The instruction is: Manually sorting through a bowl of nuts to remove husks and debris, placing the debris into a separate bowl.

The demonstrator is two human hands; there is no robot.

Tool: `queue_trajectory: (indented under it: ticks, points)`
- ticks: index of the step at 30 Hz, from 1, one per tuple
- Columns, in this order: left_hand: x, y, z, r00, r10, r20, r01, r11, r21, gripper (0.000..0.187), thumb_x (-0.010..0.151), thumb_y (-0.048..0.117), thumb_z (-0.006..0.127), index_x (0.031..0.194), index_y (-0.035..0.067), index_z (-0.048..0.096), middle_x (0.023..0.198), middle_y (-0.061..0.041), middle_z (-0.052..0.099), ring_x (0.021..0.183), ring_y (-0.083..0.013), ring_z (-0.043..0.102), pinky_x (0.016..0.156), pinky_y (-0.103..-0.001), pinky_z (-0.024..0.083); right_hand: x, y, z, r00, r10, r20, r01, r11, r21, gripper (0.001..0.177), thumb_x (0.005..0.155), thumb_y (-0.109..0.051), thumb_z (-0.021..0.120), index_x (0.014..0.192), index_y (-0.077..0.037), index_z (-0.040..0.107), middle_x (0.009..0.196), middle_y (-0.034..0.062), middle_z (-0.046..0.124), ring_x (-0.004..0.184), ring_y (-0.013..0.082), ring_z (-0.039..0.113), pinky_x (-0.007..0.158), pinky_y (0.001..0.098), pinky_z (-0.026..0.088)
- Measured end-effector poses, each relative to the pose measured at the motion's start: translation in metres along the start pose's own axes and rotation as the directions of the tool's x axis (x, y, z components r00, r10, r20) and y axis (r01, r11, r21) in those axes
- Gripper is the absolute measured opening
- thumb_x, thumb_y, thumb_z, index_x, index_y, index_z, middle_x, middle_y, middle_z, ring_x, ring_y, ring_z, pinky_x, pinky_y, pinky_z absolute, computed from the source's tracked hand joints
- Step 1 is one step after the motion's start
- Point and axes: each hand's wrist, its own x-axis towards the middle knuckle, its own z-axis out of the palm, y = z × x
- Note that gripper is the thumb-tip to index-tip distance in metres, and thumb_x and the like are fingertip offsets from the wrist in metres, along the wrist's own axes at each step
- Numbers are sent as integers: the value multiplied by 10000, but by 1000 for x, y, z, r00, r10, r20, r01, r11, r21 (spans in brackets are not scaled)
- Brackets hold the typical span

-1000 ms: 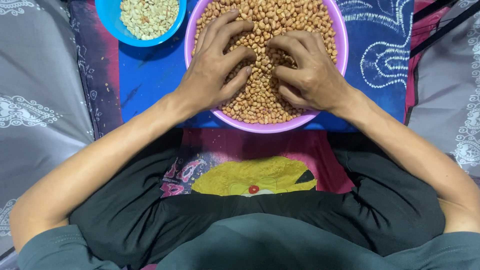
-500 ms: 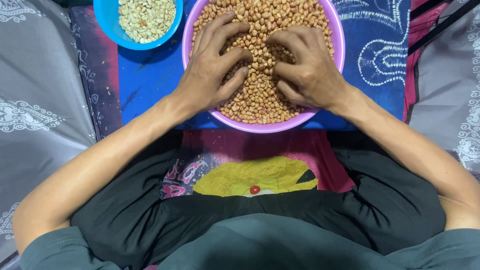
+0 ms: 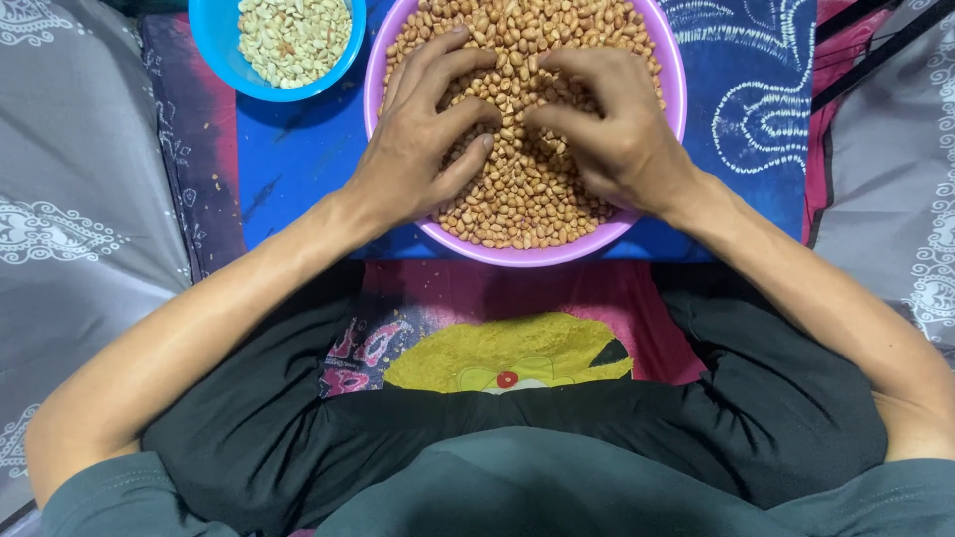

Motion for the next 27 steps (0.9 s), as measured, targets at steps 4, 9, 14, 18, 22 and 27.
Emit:
queue_trajectory:
  ticks: [4,9,14,18,22,27]
  points:
    - [1,2,-3,1000,5,1,-5,1000,1,82,980,84,674,1018,21,709,1468,-180,463,1471,-382,269,1258,-631,261,1,-6,-10,994,109,9,-109,994,10,399,815,178,669,1201,87,704,1330,247,539,1157,384,542,1016,461,486]
    - [2,3,-4,1000,25,-12,-25,1000,-4,101,947,50,682,1031,-2,699,1457,-187,467,1459,-384,297,1249,-614,284,-1,-3,-5,987,-12,158,20,999,-51,405,923,11,613,1326,48,623,1208,199,588,994,302,549,867,391,519]
    - [3,6,-6,999,23,-26,-23,1000,-15,114,932,39,685,1029,-18,704,1449,-193,480,1455,-384,313,1239,-601,295,-2,-9,3,974,-7,226,35,992,-121,592,1023,-471,532,1333,30,590,1181,197,565,1003,307,548,850,428,476]
    - [2,6,-4,999,11,-38,-11,1000,-14,119,932,42,678,1023,-30,706,1445,-194,486,1451,-384,320,1232,-606,305,-2,-15,5,928,71,365,20,971,-240,840,999,-721,505,1428,2,504,1255,223,478,1056,342,474,875,477,426]
    - [3,9,-6,999,24,-40,-25,999,-20,87,927,23,686,991,-34,704,1441,-193,492,1444,-387,335,1222,-584,322,7,-15,11,909,113,401,41,933,-357,844,759,-602,827,1330,-50,539,1126,142,462,967,268,485,751,395,499]
    - [5,12,-8,999,17,-50,-18,1000,-21,75,930,29,695,962,-38,685,1422,-196,505,1426,-391,368,1197,-559,350,11,-11,21,913,138,384,-19,954,-298,744,622,-239,901,1277,-68,592,1003,168,552,766,278,615,425,362,569]
